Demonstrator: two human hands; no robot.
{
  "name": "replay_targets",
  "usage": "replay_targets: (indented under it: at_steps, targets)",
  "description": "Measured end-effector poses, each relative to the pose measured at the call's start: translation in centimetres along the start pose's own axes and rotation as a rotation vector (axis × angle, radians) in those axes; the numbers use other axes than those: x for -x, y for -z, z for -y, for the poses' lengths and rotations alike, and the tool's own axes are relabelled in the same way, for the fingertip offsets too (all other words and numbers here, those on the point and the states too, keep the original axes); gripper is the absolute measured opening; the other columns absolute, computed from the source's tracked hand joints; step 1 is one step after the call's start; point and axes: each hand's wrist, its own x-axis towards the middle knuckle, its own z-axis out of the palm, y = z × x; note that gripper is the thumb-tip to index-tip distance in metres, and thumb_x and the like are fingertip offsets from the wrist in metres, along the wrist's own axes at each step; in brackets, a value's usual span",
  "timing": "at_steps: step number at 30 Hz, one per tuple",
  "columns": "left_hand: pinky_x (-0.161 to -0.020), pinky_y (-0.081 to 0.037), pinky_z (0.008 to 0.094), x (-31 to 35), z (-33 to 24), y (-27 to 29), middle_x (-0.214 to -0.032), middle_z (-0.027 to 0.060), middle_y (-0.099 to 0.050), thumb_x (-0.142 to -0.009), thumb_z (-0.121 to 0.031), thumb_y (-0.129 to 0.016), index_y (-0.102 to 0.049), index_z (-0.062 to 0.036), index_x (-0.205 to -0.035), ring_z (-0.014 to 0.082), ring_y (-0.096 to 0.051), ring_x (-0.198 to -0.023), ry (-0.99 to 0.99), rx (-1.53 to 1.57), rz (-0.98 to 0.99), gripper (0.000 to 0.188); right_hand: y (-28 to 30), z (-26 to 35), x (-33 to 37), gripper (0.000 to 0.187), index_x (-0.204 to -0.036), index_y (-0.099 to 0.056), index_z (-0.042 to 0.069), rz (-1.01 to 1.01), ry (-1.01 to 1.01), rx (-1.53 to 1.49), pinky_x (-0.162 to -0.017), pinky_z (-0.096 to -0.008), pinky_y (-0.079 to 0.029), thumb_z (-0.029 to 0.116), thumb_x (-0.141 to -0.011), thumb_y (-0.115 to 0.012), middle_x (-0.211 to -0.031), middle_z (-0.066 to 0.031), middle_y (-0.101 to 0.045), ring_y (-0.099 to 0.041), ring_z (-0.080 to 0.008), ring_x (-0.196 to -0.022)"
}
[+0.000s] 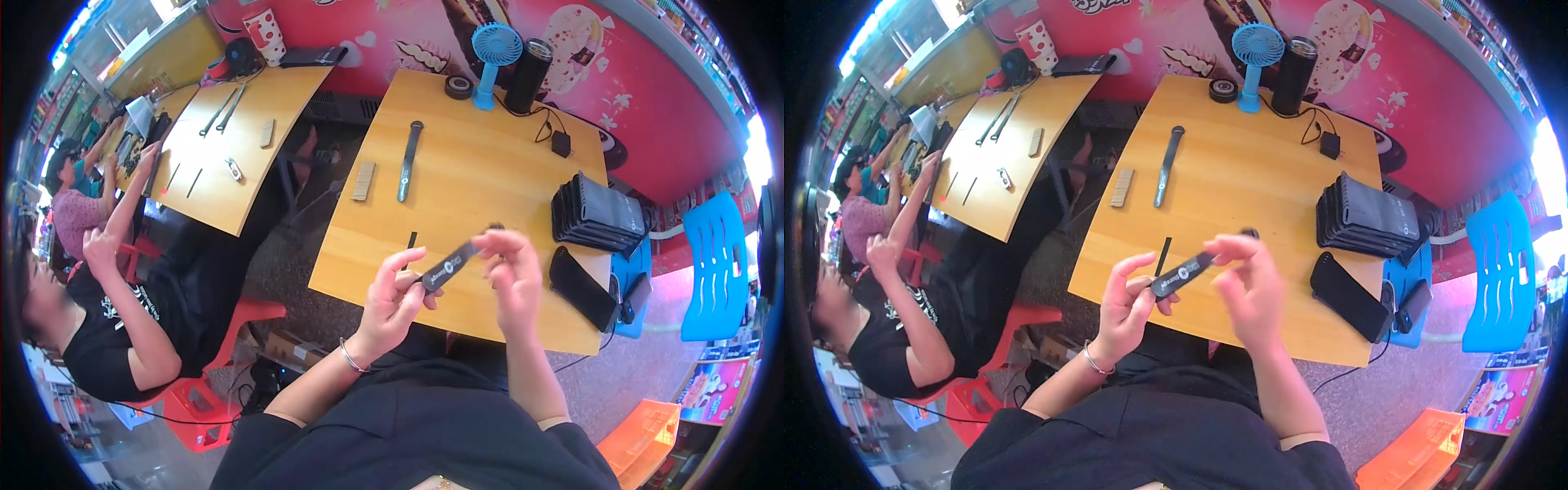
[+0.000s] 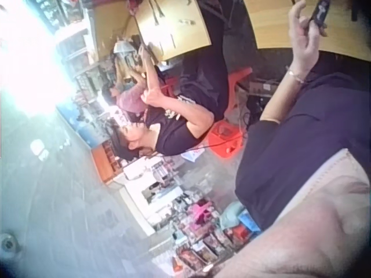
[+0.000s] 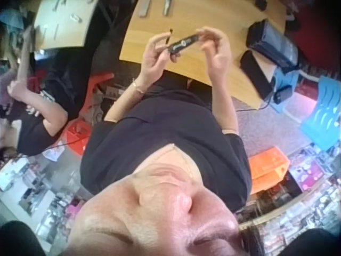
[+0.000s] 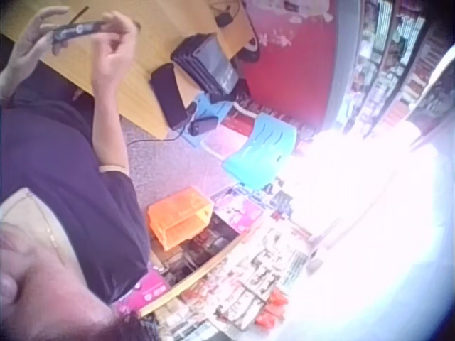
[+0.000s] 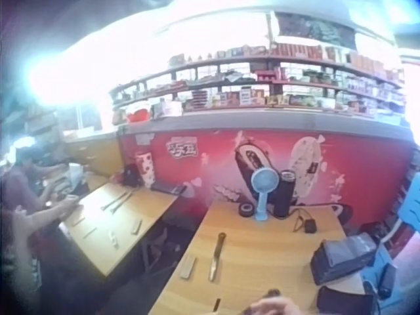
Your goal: The person aligns and organizes stacks of black straps on the table. Then, the person separates, peels, and lays out individual straps onto the table by hand.
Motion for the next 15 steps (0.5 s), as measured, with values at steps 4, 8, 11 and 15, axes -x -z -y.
replay_targets:
  at_steps: [4,8,11,15]
  targets:
    - [-0.073,-0.047,0.0248,-0.2,-0.1,-0.4,-0.084,0.0100,-0.063,-0.091,0.002,-0.045,-0.026,0.0010,-0.140,0.0109,-0.058,-0.073,-0.152,-0.139,0.048,0.053,-0.8,0.9,0.5,0.049,-0.114,-0.063,0.010,0.232,0.257,0.412,-0.072,-0.0276,-0.049,0.015,-0.068,-0.080,-0.109,-0.0052,-0.063,-0.056,-0.0200,-0.097]
    - [-0.072,-0.048,0.0274,-0.3,-0.5,-0.7,-0.084,0.0115,-0.063,-0.087,0.004,-0.052,-0.030,0.0015,-0.141,0.0139,-0.059,-0.071,-0.322,-0.280,0.038,0.059,-0.5,0.2,0.8,0.039,-0.107,-0.069,0.011,0.243,0.216,0.367,-0.084,-0.0327,-0.048,0.013,-0.069,-0.078,-0.114,-0.0065,-0.063,-0.055,-0.0223,-0.104]
    - [-0.068,-0.049,0.0301,-0.9,-0.3,-0.5,-0.082,0.0115,-0.063,-0.085,0.003,-0.056,-0.032,0.0023,-0.140,0.0175,-0.058,-0.068,-0.567,-0.469,0.001,0.060,-1.0,0.7,0.6,0.033,-0.106,-0.070,0.010,0.260,0.168,0.273,-0.089,-0.0344,-0.046,0.008,-0.073,-0.075,-0.113,-0.0071,-0.064,-0.057,-0.0236,-0.104]
    - [-0.077,-0.048,0.0329,-0.3,-0.2,0.1,-0.077,0.0098,-0.064,-0.085,0.004,-0.051,-0.018,0.0029,-0.144,0.0225,-0.063,-0.077,-0.594,-0.667,0.126,0.067,-0.6,-0.6,0.6,0.022,-0.104,-0.069,0.004,0.218,0.029,-0.001,-0.085,-0.0333,-0.049,0.001,-0.083,-0.064,-0.100,-0.0080,-0.069,-0.061,-0.0217,-0.100]
